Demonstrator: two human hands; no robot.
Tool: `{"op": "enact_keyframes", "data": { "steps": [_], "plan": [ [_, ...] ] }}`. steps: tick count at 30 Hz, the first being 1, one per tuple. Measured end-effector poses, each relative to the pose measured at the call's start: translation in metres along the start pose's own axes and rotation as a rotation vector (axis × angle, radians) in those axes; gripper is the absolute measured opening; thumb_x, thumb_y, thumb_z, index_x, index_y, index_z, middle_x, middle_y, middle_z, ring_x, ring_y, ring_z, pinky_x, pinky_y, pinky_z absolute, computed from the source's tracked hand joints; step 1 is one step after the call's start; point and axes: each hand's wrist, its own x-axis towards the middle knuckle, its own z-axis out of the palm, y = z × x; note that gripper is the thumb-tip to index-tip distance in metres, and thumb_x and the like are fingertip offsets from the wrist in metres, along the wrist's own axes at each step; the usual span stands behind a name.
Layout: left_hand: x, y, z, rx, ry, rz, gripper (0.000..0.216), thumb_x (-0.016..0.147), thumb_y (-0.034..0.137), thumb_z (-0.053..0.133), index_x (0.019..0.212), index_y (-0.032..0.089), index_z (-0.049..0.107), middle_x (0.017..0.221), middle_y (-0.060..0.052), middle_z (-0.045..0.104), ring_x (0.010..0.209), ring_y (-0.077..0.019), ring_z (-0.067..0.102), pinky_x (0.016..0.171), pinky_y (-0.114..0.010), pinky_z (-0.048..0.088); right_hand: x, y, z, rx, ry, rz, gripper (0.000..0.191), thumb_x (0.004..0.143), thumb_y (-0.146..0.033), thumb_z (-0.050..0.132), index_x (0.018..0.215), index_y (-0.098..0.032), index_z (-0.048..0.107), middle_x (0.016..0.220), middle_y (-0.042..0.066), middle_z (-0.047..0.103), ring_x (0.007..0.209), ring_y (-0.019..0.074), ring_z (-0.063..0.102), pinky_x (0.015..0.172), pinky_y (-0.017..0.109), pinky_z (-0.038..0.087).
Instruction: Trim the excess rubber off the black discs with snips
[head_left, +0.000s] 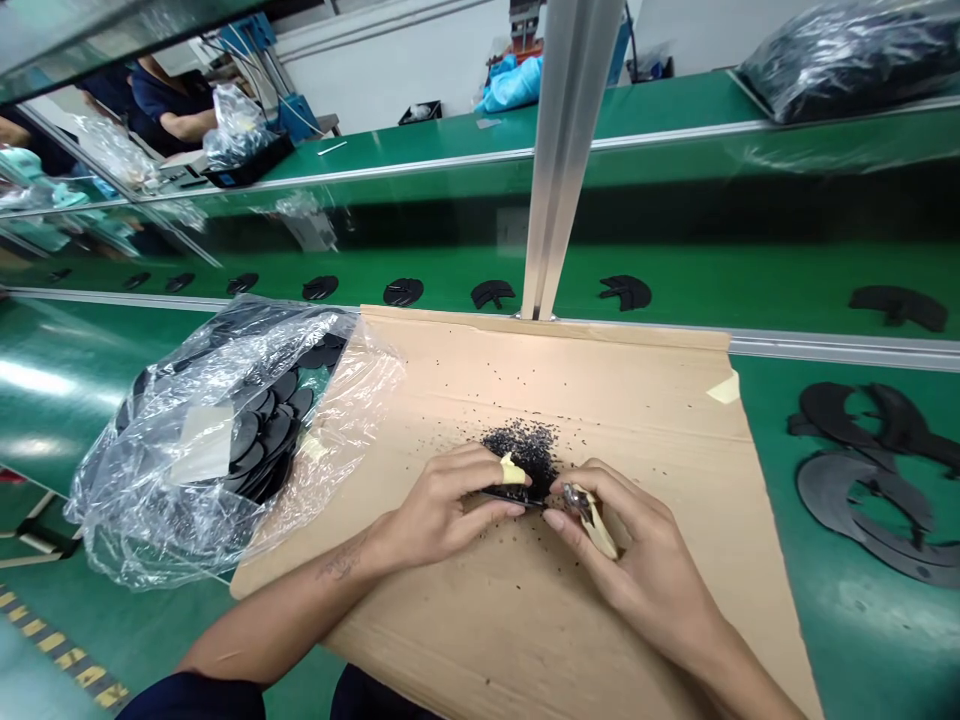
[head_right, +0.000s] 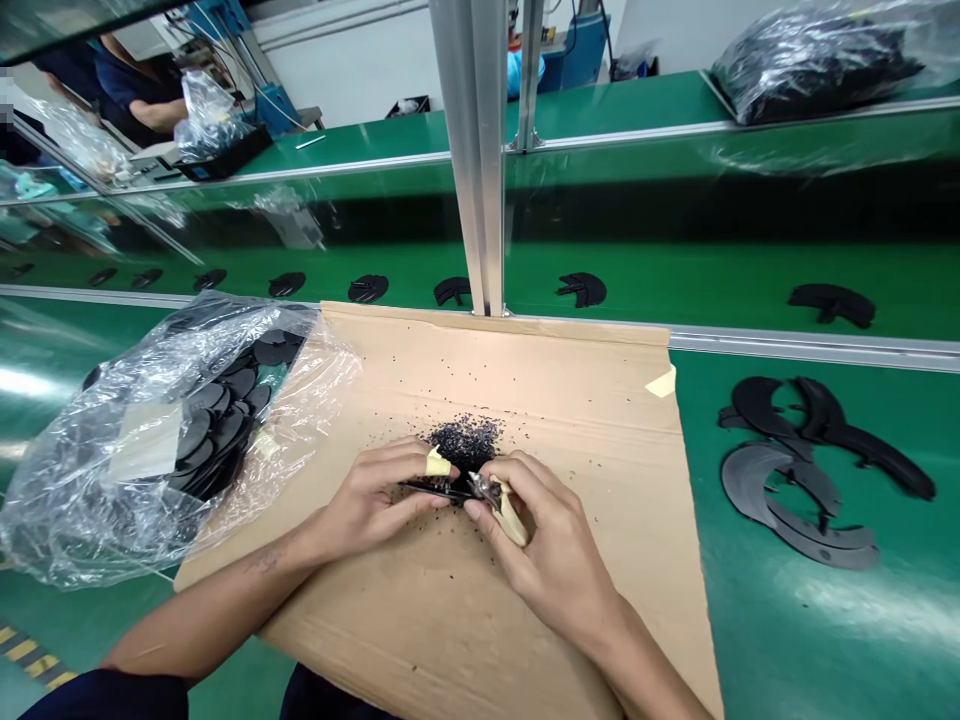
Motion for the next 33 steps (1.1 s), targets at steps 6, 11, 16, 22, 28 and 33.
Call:
{"op": "enact_keyframes", "data": {
  "steps": [6,11,16,22,28,33],
  "plan": [
    [0.0,0.002,-0.001,-0.095,-0.044,-0.039,0.026,0.091,0.038,0.069,0.103,0.016,0.072,0.083,-0.007,0.071,0.077,-0.0168,0.062,0.069,-0.03,0.051,0.0,-0.004,0.004,-0.018,-0.018,-0.172,0.01,0.09,-0.014,0.053,0.09,-0.022,0.059,0.075,0.004,0.064,0.069,0.0184,0.059,0.06,0.031,0.047],
    [0.005,0.001,-0.011,-0.406,-0.202,-0.202,0.055,0.097,0.061,0.044,0.097,0.017,0.077,0.087,-0.01,0.069,0.08,-0.0171,0.063,0.073,-0.031,0.052,-0.001,-0.002,0.001,-0.049,-0.056,-0.282,0.017,0.09,-0.009,0.05,0.097,-0.021,0.06,0.082,0.006,0.065,0.073,0.0191,0.059,0.064,0.034,0.047],
    [0.005,0.001,-0.011,-0.571,-0.227,-0.33,0.028,0.087,0.042,0.072,0.087,0.015,0.078,0.079,-0.007,0.069,0.071,-0.0135,0.064,0.062,-0.024,0.052,-0.001,-0.003,0.002,0.156,-0.124,-0.18,0.01,0.093,-0.014,0.054,0.094,-0.021,0.061,0.081,0.005,0.062,0.071,0.0168,0.057,0.061,0.031,0.046],
    [0.004,0.009,-0.017,-0.452,-0.273,-0.272,0.017,0.086,0.033,0.074,0.084,0.016,0.077,0.075,-0.005,0.068,0.069,-0.0127,0.062,0.061,-0.024,0.05,-0.002,-0.001,0.005,0.179,-0.231,-0.157,0.007,0.096,-0.02,0.056,0.092,-0.02,0.062,0.078,0.002,0.062,0.069,0.0147,0.055,0.06,0.028,0.044],
    [0.002,0.014,-0.017,-0.285,-0.31,-0.257,0.021,0.09,0.031,0.07,0.077,0.015,0.073,0.075,-0.005,0.065,0.071,-0.0129,0.059,0.063,-0.024,0.046,-0.001,0.004,0.007,0.163,-0.274,-0.173,0.013,0.097,-0.018,0.053,0.088,-0.02,0.062,0.074,0.001,0.061,0.066,0.0138,0.055,0.059,0.027,0.043],
    [0.003,0.01,-0.01,-0.38,-0.142,-0.285,0.048,0.099,0.051,0.05,0.086,0.012,0.075,0.073,-0.004,0.06,0.066,-0.0118,0.053,0.06,-0.024,0.044,0.0,0.003,0.007,0.099,-0.077,-0.152,0.007,0.092,-0.014,0.058,0.092,-0.021,0.06,0.078,0.004,0.062,0.069,0.0166,0.058,0.06,0.03,0.045]
  ]
}}
